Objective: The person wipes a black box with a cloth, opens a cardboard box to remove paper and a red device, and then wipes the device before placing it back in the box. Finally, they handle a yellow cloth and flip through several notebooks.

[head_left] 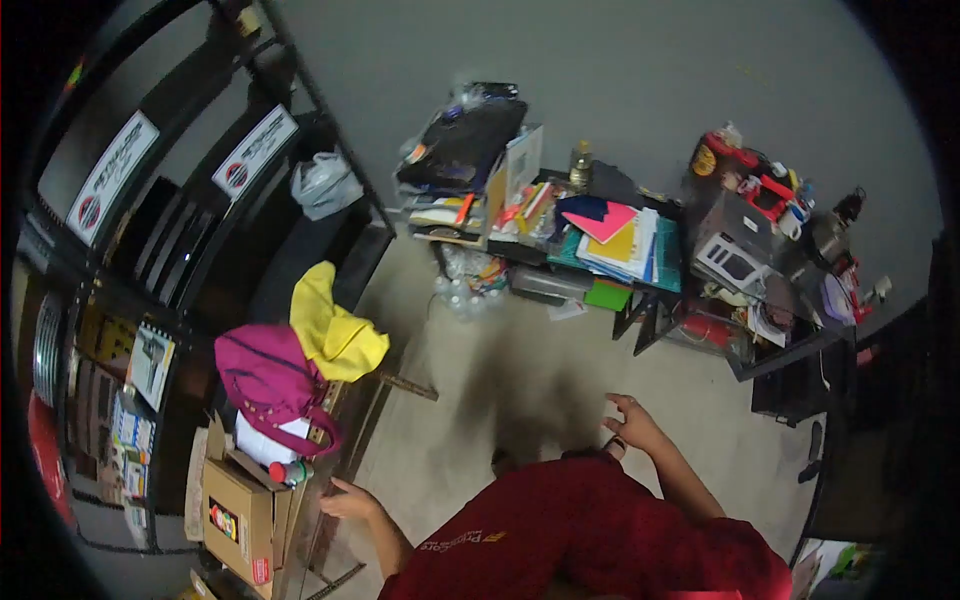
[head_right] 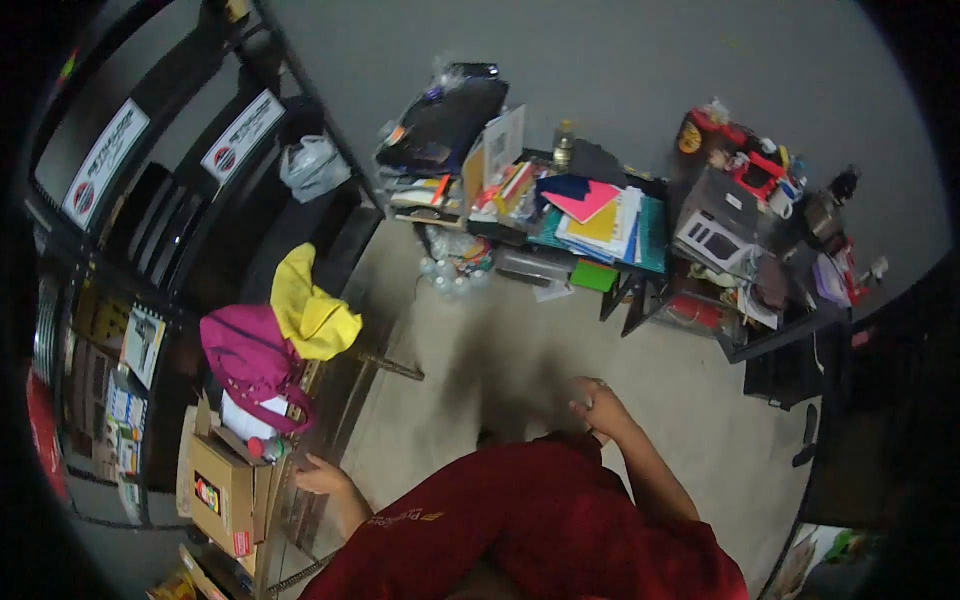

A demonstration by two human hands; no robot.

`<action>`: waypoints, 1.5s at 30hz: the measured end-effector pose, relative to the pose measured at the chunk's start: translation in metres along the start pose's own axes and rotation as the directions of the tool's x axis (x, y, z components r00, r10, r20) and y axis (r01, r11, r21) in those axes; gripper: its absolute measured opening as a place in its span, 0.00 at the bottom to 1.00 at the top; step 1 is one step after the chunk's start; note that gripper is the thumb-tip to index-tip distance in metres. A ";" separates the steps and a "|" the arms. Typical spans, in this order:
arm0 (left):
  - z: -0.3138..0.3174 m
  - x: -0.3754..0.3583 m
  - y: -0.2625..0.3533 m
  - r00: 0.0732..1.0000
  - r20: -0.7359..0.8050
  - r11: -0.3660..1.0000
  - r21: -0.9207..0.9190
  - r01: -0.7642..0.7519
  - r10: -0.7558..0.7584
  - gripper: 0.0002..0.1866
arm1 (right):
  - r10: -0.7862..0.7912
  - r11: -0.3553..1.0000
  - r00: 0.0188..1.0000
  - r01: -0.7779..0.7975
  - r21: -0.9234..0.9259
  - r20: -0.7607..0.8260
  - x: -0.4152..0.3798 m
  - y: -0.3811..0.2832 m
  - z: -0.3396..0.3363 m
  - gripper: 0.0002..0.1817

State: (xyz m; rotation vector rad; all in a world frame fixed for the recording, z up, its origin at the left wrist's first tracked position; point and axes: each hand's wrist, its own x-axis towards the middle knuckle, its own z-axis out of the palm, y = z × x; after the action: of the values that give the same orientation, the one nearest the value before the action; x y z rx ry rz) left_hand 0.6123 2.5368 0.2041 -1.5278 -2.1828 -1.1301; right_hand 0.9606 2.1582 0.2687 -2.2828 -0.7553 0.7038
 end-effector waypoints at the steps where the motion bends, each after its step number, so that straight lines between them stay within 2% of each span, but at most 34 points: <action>1: 0.005 -0.019 0.004 0.996 0.080 0.994 -0.105 -0.032 0.041 0.23 | 0.031 0.999 0.998 -0.034 -0.033 -0.063 -0.001 0.020 -0.007 0.29; 2: 0.006 -0.040 0.015 0.983 0.158 0.976 -0.209 -0.058 0.092 0.21 | 0.043 0.999 0.996 -0.045 -0.025 -0.083 -0.001 0.038 -0.015 0.29; 3: 0.006 -0.062 0.030 0.980 0.165 0.971 -0.230 -0.073 0.112 0.21 | -0.004 0.999 0.990 0.000 -0.033 -0.138 -0.003 0.057 -0.025 0.29; 4: 0.003 -0.088 0.054 0.931 0.286 0.943 -0.304 -0.135 0.225 0.19 | -0.046 0.998 0.979 0.038 -0.047 -0.199 -0.008 0.073 -0.040 0.29; 5: -0.002 -0.115 0.079 0.852 0.391 0.903 -0.384 -0.194 0.349 0.18 | -0.017 0.999 0.973 0.009 -0.036 -0.231 -0.016 0.080 -0.057 0.29; 7: -0.015 -0.177 0.138 0.729 0.548 0.834 -0.549 -0.058 0.412 0.17 | 0.073 0.997 0.962 -0.070 0.019 -0.263 -0.026 0.093 -0.095 0.28; 9: -0.014 -0.242 0.185 0.614 0.383 0.587 -0.792 -0.165 0.690 0.18 | 0.107 0.993 0.938 -0.086 0.079 -0.331 -0.035 0.116 -0.127 0.28; 11: -0.047 -0.289 0.249 0.395 0.483 0.500 -0.863 0.066 0.782 0.19 | 0.132 0.988 0.921 -0.090 0.129 -0.367 -0.043 0.134 -0.157 0.29; 13: -0.083 -0.328 0.311 0.198 0.550 0.505 -0.831 0.234 0.812 0.20 | 0.209 0.968 0.904 -0.136 0.211 -0.373 -0.046 0.143 -0.190 0.30; 17: -0.131 -0.384 0.408 0.084 0.268 0.255 -0.957 0.140 0.960 0.21 | 0.099 0.991 0.889 -0.046 0.127 -0.447 -0.039 0.154 -0.251 0.33; 19: -0.147 -0.405 0.448 0.071 0.229 0.217 -0.965 0.146 0.971 0.21 | -0.206 0.978 0.739 0.130 -0.164 -0.642 -0.020 0.161 -0.275 0.36; 20: -0.152 -0.414 0.466 0.060 0.189 0.178 -0.972 0.152 0.980 0.21 | -0.206 0.978 0.733 0.131 -0.163 -0.648 -0.010 0.161 -0.286 0.36; 22: -0.158 -0.433 0.495 0.049 0.183 0.172 -0.969 0.175 0.982 0.21 | -0.141 0.980 0.655 -0.013 -0.197 -0.743 0.012 0.160 -0.304 0.37; 24: -0.159 -0.452 0.517 0.039 0.181 0.169 -0.965 0.200 0.983 0.21 | -0.147 0.979 0.620 -0.017 -0.201 -0.770 0.030 0.161 -0.318 0.34; 26: -0.155 -0.469 0.537 0.033 0.181 0.167 -0.954 0.250 0.983 0.21 | -0.219 0.961 0.584 -0.011 -0.278 -0.782 0.052 0.173 -0.328 0.32; 30: -0.160 -0.486 0.566 -0.017 0.212 0.206 -0.924 0.321 0.977 0.21 | -0.248 0.957 0.579 0.023 -0.288 -0.777 0.075 0.193 -0.348 0.30; 32: -0.162 -0.486 0.569 -0.051 0.189 0.195 -0.911 0.363 0.981 0.21 | -0.317 0.936 0.635 0.089 -0.341 -0.705 0.077 0.193 -0.353 0.31; 33: -0.157 -0.492 0.567 -0.051 0.198 0.202 -0.908 0.367 0.979 0.21 | -0.303 0.943 0.655 0.103 -0.316 -0.692 0.079 0.192 -0.356 0.32; 35: -0.145 -0.501 0.569 -0.119 0.317 0.338 -0.859 0.385 0.941 0.21 | -0.295 0.949 0.677 0.127 -0.288 -0.674 0.080 0.189 -0.361 0.31; 36: -0.140 -0.504 0.571 -0.105 0.341 0.354 -0.854 0.381 0.934 0.21 | -0.281 0.956 0.701 0.145 -0.254 -0.655 0.079 0.189 -0.364 0.30; 37: -0.139 -0.505 0.569 -0.107 0.330 0.342 -0.830 0.441 0.938 0.20 | -0.291 0.954 0.724 0.166 -0.251 -0.625 0.079 0.188 -0.366 0.30; 39: -0.146 -0.499 0.565 -0.096 0.282 0.292 -0.822 0.489 0.955 0.19 | -0.303 0.949 0.654 0.143 -0.279 -0.693 0.078 0.186 -0.365 0.28; 40: -0.144 -0.499 0.560 -0.072 0.323 0.318 -0.824 0.469 0.944 0.19 | -0.318 0.946 0.677 0.181 -0.268 -0.664 0.079 0.190 -0.363 0.28; 42: -0.142 -0.505 0.561 -0.018 0.323 0.308 -0.882 0.357 0.946 0.17 | -0.323 0.946 0.636 0.203 -0.252 -0.701 0.080 0.200 -0.371 0.28; 43: -0.137 -0.510 0.560 -0.055 0.426 0.404 -0.799 0.445 0.903 0.16 | -0.335 0.942 0.648 0.226 -0.248 -0.684 0.082 0.203 -0.377 0.28; 44: -0.133 -0.511 0.560 -0.041 0.445 0.416 -0.797 0.437 0.895 0.16 | -0.338 0.941 0.624 0.225 -0.252 -0.705 0.084 0.204 -0.381 0.26; 45: -0.131 -0.510 0.557 -0.083 0.512 0.481 -0.724 0.494 0.855 0.17 | -0.339 0.941 0.604 0.226 -0.253 -0.721 0.083 0.205 -0.385 0.25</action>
State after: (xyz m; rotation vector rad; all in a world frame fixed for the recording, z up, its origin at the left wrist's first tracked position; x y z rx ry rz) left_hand 1.2879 2.1767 0.2414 -4.3534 -1.0103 -0.8762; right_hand 1.3328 1.9323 0.3578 -2.1936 -0.7159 -0.4863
